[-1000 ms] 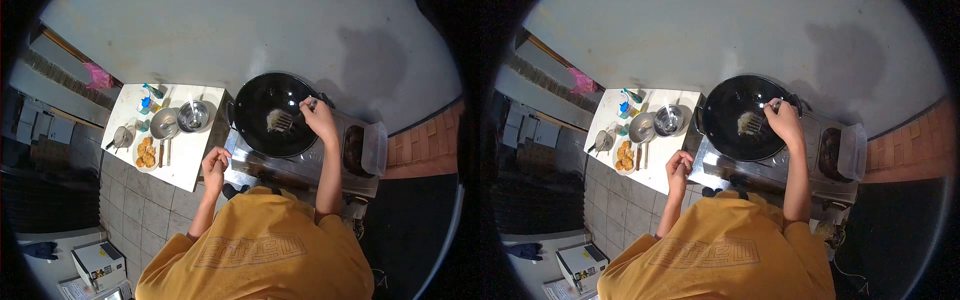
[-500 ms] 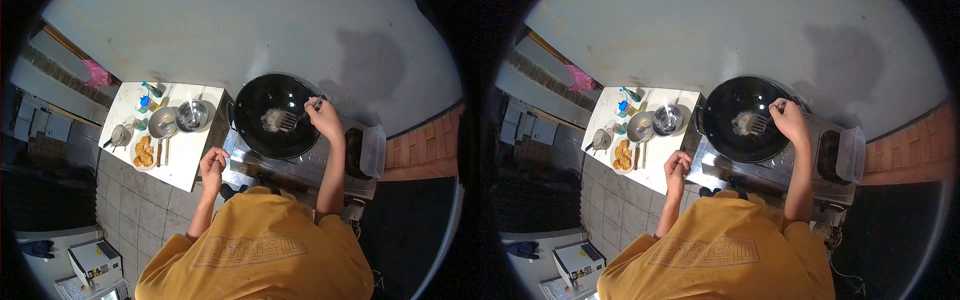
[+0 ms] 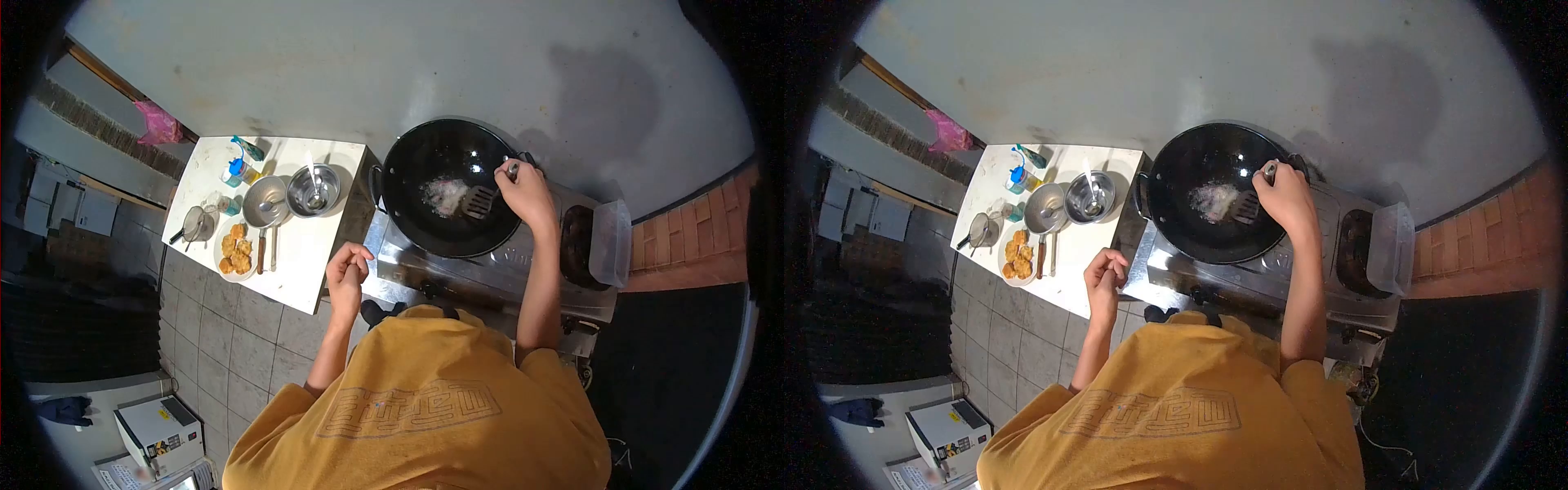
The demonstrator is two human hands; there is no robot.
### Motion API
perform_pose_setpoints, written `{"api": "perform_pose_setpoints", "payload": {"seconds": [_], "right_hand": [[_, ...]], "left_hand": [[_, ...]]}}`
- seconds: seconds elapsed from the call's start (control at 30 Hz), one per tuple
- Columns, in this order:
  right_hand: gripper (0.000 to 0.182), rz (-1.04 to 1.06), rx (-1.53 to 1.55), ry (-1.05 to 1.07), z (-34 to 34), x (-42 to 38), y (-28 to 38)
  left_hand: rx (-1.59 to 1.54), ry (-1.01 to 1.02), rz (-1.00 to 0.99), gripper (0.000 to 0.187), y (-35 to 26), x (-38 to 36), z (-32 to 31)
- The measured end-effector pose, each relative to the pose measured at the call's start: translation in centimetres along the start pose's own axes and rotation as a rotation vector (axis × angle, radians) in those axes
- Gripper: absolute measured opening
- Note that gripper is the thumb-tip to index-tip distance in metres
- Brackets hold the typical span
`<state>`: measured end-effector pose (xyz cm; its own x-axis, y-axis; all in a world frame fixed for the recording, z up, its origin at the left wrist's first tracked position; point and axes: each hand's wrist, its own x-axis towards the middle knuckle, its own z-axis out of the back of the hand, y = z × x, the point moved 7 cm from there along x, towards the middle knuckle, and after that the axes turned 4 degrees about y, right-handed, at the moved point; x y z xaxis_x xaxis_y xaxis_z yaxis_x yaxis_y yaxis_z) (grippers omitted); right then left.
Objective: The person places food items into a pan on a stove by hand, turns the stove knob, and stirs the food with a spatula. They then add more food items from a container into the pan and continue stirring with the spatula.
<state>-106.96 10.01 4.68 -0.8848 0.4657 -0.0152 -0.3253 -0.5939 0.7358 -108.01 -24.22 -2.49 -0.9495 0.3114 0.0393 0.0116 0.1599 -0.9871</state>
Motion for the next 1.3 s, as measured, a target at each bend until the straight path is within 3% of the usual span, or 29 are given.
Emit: {"api": "perform_pose_setpoints", "payload": {"seconds": [0.07, 0.2, 0.27, 0.47, 0.77, 0.87, 1.2, 1.3], "right_hand": [[0.026, -0.023, -0.123, 0.055, -0.7, 0.6, -0.9], [0.027, 0.003, -0.069, 0.05, -0.9, 0.7, -0.6], [0.028, 0.005, 0.162, -0.016, -0.6, 0.4, -0.8], [0.027, -0.03, -0.061, -0.004, 0.1, -0.1, -0.4], [0.024, 0.001, 0.084, -0.04, 0.3, -0.3, -0.4], [0.023, 0.004, -0.023, -0.054, 1.3, -0.9, 0.4], [0.025, -0.041, 0.028, -0.076, 1.6, -3.8, -1.1], [0.027, 0.089, 0.156, -0.185, 1.3, -5.4, -2.5]], "left_hand": [[0.011, -0.007, 0.006, 0.033, 0.0, -0.1, 0.0], [0.0, -0.003, 0.001, 0.033, 0.0, 0.0, 0.1], [-0.005, -0.008, 0.0, 0.033, -0.1, -0.1, 0.2], [-0.012, -0.01, 0.003, 0.033, 0.3, -0.1, 0.4], [-0.012, -0.014, 0.013, 0.033, 0.3, 0.1, 0.4], [-0.013, -0.012, 0.013, 0.033, 0.5, 0.2, 0.5], [-0.011, -0.015, 0.026, 0.033, 0.6, 0.7, 0.0], [-0.015, -0.02, 0.018, 0.033, 0.9, 1.0, 0.2]]}}
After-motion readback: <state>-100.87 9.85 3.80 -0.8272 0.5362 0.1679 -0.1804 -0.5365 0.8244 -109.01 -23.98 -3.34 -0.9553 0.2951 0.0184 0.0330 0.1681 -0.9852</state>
